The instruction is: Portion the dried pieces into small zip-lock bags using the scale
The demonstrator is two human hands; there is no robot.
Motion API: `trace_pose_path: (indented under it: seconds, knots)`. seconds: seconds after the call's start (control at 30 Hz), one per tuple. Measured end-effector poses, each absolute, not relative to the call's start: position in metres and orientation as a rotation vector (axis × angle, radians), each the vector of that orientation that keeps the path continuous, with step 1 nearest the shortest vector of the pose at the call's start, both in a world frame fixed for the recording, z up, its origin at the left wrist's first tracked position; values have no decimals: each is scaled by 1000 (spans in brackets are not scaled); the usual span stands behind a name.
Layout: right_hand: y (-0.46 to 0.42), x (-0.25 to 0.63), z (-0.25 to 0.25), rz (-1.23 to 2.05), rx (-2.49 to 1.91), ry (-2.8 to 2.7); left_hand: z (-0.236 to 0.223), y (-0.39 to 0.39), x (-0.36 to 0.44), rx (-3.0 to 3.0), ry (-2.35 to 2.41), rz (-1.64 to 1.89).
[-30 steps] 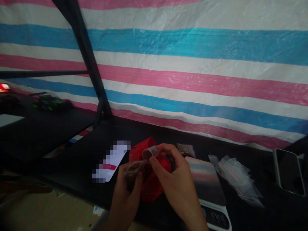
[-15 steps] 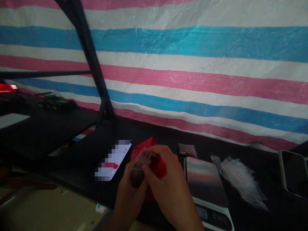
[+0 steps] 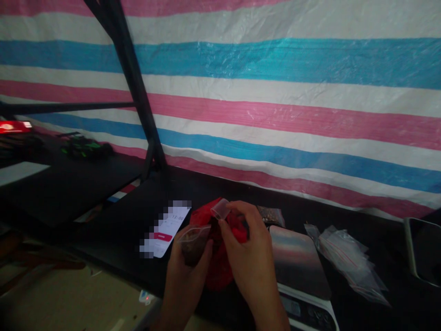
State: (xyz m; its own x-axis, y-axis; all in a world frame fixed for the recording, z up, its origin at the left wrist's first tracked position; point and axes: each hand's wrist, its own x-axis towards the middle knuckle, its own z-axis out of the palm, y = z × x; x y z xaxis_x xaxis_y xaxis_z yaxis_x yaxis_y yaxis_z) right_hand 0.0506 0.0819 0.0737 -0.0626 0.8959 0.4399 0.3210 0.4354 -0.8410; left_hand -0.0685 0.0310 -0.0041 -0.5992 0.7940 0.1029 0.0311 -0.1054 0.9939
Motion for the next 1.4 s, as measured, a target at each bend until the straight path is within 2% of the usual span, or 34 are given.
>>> trace_pose_path:
  seconds: [0.17, 0.43, 0.7, 0.83, 1.1, 1.27, 1.4]
  knots:
    - [85, 55, 62, 786, -1168, -1861, -5, 32, -73, 901, 1594, 1853]
    - [74, 56, 85, 1071, -1078, -1786, -10, 26, -65, 1098, 1608, 1723]
    - [73, 65, 82, 1041, -1079, -1707, -25, 16, -74, 1261, 1564, 1700]
    - [71, 71, 85, 833, -1099, -1648, -25, 17, -74, 1320, 1556, 1727]
    - [71, 90, 88, 1057, -998, -1681, -18, 15, -65, 1466, 1576, 1702]
    - [79, 136, 93, 891, -1072, -1500, -13, 11, -64, 1524, 1644, 1837]
    - [88, 189, 81, 796, -1327, -1333, -5, 6, -63, 1672, 1617, 1906]
